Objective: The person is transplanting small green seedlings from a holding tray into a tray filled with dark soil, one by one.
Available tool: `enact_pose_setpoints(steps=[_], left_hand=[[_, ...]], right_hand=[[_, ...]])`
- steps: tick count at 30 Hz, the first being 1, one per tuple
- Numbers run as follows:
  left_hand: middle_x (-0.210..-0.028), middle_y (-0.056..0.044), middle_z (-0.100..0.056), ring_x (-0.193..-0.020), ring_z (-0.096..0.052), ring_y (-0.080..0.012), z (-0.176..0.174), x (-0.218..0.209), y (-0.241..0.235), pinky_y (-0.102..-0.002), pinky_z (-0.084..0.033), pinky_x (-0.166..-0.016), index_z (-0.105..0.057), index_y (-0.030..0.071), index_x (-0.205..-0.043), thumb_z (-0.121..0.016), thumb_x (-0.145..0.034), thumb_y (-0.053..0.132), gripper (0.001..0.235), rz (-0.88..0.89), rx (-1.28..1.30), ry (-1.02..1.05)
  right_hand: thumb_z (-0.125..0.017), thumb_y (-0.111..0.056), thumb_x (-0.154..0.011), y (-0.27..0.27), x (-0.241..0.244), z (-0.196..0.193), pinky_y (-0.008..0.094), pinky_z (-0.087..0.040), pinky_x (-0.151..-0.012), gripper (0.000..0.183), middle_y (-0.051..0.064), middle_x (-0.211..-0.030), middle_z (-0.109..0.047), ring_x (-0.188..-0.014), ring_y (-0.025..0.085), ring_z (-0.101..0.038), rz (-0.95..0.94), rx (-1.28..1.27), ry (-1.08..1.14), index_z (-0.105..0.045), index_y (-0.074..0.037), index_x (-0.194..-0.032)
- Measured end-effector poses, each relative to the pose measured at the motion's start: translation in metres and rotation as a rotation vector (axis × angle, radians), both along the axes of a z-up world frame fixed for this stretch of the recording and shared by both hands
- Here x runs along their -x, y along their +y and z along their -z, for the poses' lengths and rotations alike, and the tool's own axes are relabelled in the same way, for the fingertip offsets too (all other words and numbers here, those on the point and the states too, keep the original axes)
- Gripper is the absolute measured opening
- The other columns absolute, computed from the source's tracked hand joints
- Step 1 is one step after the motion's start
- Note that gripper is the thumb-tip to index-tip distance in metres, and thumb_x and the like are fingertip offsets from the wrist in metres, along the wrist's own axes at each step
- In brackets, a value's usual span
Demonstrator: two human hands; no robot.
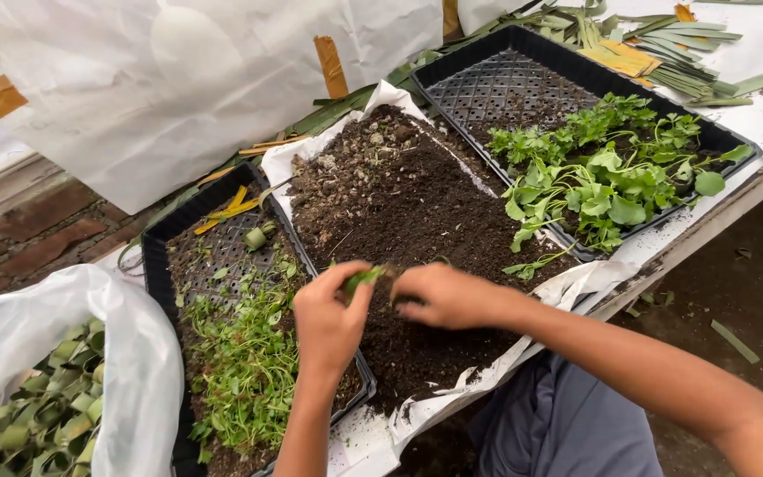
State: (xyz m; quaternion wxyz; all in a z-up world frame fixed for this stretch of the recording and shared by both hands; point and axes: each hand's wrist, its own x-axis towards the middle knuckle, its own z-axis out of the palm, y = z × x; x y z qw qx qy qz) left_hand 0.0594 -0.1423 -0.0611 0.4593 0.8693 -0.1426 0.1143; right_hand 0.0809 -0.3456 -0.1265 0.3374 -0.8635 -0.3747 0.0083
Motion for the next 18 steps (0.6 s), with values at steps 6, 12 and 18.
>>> enact_pose_setpoints(steps=[6, 12, 18], left_hand=[[-0.091, -0.010, -0.079, -0.086, -0.075, -0.0294, 0.061, -0.066, -0.052, -0.036, -0.060, -0.073, -0.081, 0.011, -0.100, -0.073, -0.083, 0.003, 0.020, 0.249, -0.071, -0.016], [-0.091, -0.007, -0.078, -0.093, -0.070, -0.0273, 0.072, -0.073, -0.057, -0.037, -0.057, -0.081, -0.080, 0.013, -0.105, -0.071, -0.088, 0.009, 0.019, 0.304, -0.264, 0.110], [-0.093, 0.001, -0.078, -0.097, -0.068, -0.0241, 0.078, -0.078, -0.055, -0.038, -0.050, -0.087, -0.079, 0.018, -0.109, -0.069, -0.090, 0.015, 0.022, 0.291, -0.404, 0.132]], right_hand=[[-0.058, -0.020, -0.101, -0.073, -0.010, 0.005, 0.031, -0.048, -0.057, 0.021, 0.008, -0.088, -0.065, -0.077, 0.017, -0.059, 0.410, -0.679, 0.515, -0.071, -0.005, -0.106], [-0.056, -0.036, -0.106, -0.060, -0.032, 0.032, 0.027, -0.046, -0.055, 0.029, 0.009, -0.096, -0.059, -0.081, 0.021, -0.058, 0.618, -1.328, 0.880, -0.065, -0.008, -0.112], [-0.059, -0.039, -0.105, -0.034, -0.049, 0.029, 0.040, -0.058, -0.084, 0.028, 0.005, -0.090, -0.068, -0.091, 0.023, -0.067, 0.658, -1.660, 0.857, -0.063, -0.014, -0.094]])
